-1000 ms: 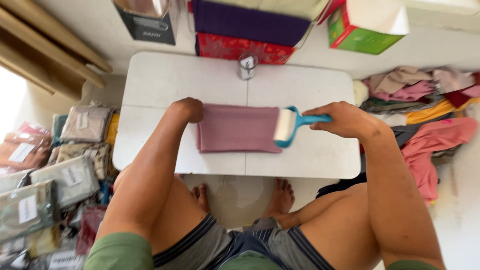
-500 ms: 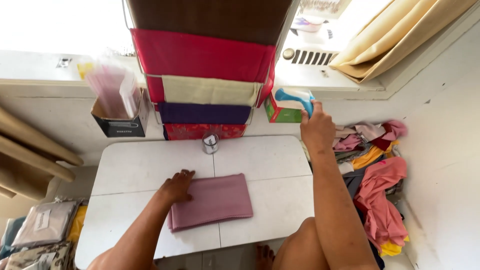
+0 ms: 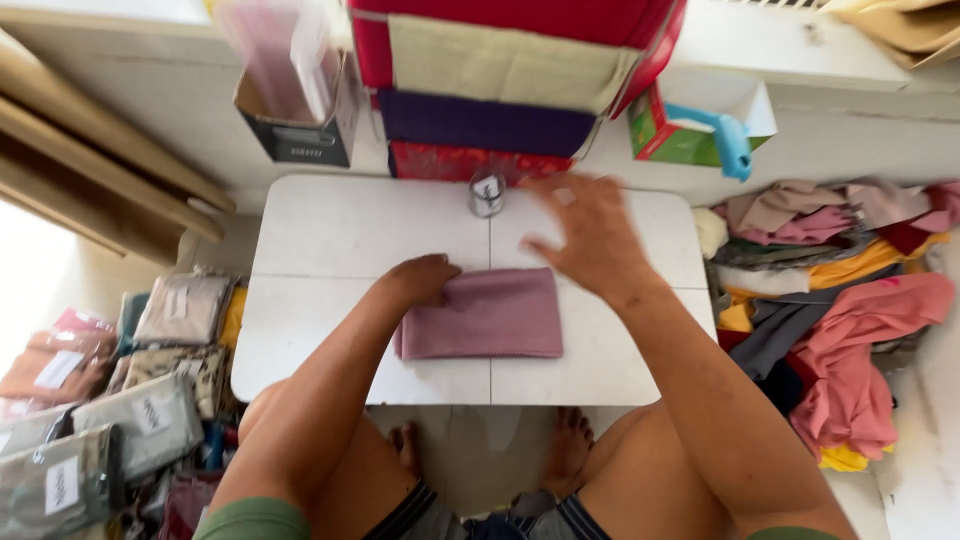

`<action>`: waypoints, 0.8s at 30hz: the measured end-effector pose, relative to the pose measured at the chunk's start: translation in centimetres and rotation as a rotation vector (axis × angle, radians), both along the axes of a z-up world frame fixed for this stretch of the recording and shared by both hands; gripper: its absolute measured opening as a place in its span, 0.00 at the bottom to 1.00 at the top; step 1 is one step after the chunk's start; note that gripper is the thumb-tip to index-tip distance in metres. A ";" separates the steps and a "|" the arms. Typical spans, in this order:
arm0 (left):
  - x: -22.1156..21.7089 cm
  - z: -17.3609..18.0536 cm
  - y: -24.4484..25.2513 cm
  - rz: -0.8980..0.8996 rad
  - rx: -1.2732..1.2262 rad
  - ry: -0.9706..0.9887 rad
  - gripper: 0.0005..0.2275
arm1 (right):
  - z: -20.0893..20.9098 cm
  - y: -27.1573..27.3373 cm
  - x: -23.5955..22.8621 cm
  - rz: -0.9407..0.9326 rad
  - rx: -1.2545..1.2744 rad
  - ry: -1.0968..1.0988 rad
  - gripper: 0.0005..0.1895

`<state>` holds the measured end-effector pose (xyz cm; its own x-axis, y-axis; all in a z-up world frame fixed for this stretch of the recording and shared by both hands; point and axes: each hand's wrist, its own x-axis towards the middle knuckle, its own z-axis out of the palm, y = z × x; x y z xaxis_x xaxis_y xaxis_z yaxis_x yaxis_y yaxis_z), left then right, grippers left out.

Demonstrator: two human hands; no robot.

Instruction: Using a lint roller to clean a pink scarf on a small table, including folding and repositioning the scarf to clean all surfaces.

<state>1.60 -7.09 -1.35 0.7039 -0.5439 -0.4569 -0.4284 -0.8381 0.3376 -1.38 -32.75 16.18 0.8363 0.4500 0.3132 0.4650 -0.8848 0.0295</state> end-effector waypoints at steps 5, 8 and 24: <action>-2.7 6.8 -0.6 0.006 -0.075 0.041 0.21 | -5.4 1.3 -0.2 0.219 -0.139 0.648 0.54; -4.4 10.1 -0.8 0.024 -0.113 0.045 0.21 | -8.8 -0.7 1.2 0.245 -0.172 0.791 0.42; -3.8 9.5 3.0 0.115 -0.206 -0.583 0.17 | -4.1 -6.0 1.3 0.096 0.031 0.519 0.18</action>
<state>-2.17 -4.10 8.15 0.8651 -0.4856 0.1262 -0.5016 -0.8325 0.2352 -0.11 -38.75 12.05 0.8402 0.5295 -0.1170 0.4906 -0.8341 -0.2521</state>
